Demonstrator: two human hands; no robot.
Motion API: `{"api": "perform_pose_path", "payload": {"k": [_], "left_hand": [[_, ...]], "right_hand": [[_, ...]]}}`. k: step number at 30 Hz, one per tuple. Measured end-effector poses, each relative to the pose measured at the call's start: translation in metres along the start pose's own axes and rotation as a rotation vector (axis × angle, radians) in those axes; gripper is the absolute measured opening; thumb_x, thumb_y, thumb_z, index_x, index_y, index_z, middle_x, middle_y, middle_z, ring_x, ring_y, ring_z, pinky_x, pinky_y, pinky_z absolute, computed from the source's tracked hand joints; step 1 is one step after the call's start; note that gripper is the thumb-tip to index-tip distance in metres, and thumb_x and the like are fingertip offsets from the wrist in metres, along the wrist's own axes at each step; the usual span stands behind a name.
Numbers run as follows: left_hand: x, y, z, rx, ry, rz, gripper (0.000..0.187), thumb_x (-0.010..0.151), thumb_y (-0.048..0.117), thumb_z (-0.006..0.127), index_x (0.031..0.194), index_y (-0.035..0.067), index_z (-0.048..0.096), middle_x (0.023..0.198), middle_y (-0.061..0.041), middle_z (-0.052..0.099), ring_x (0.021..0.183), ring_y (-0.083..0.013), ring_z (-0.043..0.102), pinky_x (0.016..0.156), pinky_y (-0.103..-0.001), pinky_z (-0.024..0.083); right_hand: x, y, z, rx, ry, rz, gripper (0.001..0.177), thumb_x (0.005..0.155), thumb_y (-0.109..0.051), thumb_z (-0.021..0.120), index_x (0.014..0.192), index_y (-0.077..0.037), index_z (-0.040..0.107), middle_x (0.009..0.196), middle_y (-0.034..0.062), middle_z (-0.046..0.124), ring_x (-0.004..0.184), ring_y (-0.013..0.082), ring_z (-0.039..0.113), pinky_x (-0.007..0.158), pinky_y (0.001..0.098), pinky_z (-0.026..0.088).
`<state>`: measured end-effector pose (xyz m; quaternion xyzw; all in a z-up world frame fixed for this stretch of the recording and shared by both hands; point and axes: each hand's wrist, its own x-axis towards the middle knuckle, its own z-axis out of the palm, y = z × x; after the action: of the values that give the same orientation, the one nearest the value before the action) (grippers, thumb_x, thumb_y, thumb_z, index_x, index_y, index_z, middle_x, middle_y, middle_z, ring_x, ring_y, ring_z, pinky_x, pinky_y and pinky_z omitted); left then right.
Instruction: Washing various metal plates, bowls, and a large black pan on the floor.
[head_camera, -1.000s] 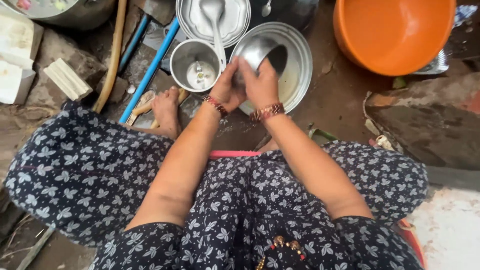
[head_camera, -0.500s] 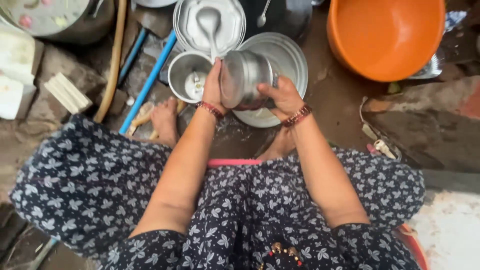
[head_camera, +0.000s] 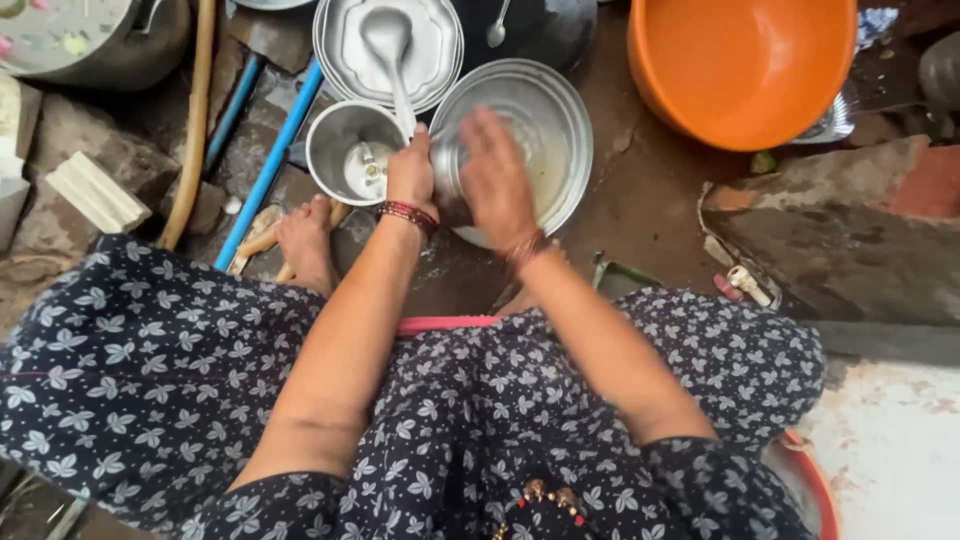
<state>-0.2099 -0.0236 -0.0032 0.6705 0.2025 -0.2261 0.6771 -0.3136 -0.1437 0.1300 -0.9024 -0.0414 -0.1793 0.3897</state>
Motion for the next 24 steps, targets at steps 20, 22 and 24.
{"api": "perform_pose_path", "payload": {"k": [20, 22, 24], "left_hand": [[-0.056, 0.029, 0.03, 0.401, -0.703, 0.45, 0.079, 0.108, 0.066, 0.03, 0.128, -0.003, 0.062, 0.115, -0.022, 0.07, 0.107, -0.0305, 0.064, 0.093, -0.041, 0.046], [-0.044, 0.024, 0.031, 0.167, -0.541, 0.078, 0.082, 0.104, 0.068, 0.031, 0.125, -0.003, 0.066, 0.116, -0.018, 0.073, 0.105, -0.0243, 0.068, 0.092, -0.037, 0.05], [-0.04, 0.02, 0.034, -0.054, -0.368, -0.292, 0.085, 0.101, 0.07, 0.031, 0.122, -0.003, 0.07, 0.118, -0.014, 0.076, 0.102, -0.0179, 0.072, 0.092, -0.033, 0.055]], "right_hand": [[0.003, 0.088, -0.014, 0.02, -0.008, 0.571, 0.029, 0.092, -0.025, 0.067, 0.11, -0.004, 0.077, 0.111, 0.0144, 0.076, 0.106, 0.0269, 0.07, 0.096, 0.0373, 0.054], [-0.005, 0.016, -0.003, -0.216, 0.06, 0.277, 0.034, 0.086, -0.02, 0.064, 0.112, -0.001, 0.076, 0.115, 0.0178, 0.073, 0.112, 0.0329, 0.065, 0.101, 0.0418, 0.05], [-0.009, -0.013, -0.001, -0.444, 0.116, -0.023, 0.041, 0.08, -0.015, 0.062, 0.114, 0.003, 0.075, 0.119, 0.0211, 0.069, 0.119, 0.0388, 0.059, 0.107, 0.0463, 0.046]]}}
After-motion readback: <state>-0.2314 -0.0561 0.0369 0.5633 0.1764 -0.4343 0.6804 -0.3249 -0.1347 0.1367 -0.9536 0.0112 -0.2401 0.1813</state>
